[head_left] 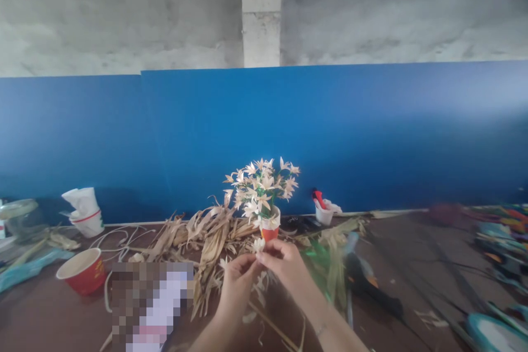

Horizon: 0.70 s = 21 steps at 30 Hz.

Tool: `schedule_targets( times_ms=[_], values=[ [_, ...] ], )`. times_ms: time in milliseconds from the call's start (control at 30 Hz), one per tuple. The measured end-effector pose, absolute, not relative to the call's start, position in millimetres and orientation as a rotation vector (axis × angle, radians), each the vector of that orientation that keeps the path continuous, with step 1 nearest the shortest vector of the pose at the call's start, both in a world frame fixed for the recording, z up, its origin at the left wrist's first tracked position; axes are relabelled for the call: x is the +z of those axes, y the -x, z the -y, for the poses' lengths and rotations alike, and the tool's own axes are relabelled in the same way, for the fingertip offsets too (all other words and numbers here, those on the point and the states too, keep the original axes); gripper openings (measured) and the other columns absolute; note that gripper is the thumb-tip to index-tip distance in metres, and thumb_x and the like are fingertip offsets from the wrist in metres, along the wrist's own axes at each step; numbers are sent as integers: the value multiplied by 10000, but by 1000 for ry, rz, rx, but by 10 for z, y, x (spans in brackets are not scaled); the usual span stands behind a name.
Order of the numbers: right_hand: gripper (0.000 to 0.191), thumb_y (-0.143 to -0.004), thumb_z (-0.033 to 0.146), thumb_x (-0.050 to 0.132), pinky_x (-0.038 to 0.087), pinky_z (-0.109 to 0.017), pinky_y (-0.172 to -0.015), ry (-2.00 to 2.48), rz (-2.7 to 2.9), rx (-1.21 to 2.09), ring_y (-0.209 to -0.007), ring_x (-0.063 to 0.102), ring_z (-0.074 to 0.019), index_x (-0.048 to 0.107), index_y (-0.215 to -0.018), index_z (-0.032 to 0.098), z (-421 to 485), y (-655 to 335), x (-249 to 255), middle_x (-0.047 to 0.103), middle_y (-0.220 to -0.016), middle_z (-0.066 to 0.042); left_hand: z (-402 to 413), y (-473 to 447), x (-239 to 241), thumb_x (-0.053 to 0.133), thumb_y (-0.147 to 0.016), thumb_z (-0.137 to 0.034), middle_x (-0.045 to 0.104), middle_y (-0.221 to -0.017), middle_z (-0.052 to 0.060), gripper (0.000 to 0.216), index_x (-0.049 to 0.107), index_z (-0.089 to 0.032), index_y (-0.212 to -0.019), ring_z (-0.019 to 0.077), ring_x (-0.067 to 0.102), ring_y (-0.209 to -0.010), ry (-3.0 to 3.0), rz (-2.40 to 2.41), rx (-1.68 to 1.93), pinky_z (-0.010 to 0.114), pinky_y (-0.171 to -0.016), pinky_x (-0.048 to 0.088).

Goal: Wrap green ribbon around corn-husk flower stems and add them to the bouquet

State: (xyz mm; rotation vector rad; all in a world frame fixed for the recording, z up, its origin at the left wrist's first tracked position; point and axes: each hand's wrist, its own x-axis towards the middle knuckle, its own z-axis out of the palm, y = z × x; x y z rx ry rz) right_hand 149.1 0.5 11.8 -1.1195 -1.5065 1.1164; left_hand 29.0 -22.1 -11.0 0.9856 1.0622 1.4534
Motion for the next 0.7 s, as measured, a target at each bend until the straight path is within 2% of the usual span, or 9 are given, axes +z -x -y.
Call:
schedule_targets(
  times_ms=[200,400,500,600,700],
  values=[
    [210,-616,345,671,435,-247,-557,1018,1359,1244,-557,528,-131,606,-645,148,-69,-1484,39,568,-563,7,189,-255,-170,767,-572,-375,697,-626,59,275,745,-127,-691,159,582,-582,-978,-1054,1364,235,-583,426],
    [133,-614,258,643,416,-218,-579,943,1361,1359,-601,522,-114,606,-703,166,-15,-1535,165,564,-622,25,164,-218,-181,777,-563,-357,701,-625,64,263,749,-132,-698,187,609,-636,-1009,-1039,1394,250,-623,448],
    [173,-695,330,577,365,-203,-523,961,1303,1407,-558,487,-98,592,-665,161,21,-1588,249,559,-605,16,166,-226,-169,790,-541,-345,714,-676,69,257,752,-140,-692,187,609,-649,-981,-1049,1451,251,-628,453],
    [391,-781,467,488,345,-214,-508,955,1326,1453,-505,450,-89,566,-569,148,48,-1615,292,526,-539,10,173,-243,-158,802,-506,-363,649,-512,24,274,750,-139,-655,117,517,-467,-964,-1075,1464,208,-473,388],
    [286,-715,387,597,339,-210,-518,983,1390,1511,-507,439,-84,568,-555,151,60,-1609,295,516,-524,24,180,-254,-151,801,-494,-395,522,-360,-27,313,750,-133,-657,59,360,-335,-986,-1109,1441,186,-363,253]
  ],
)
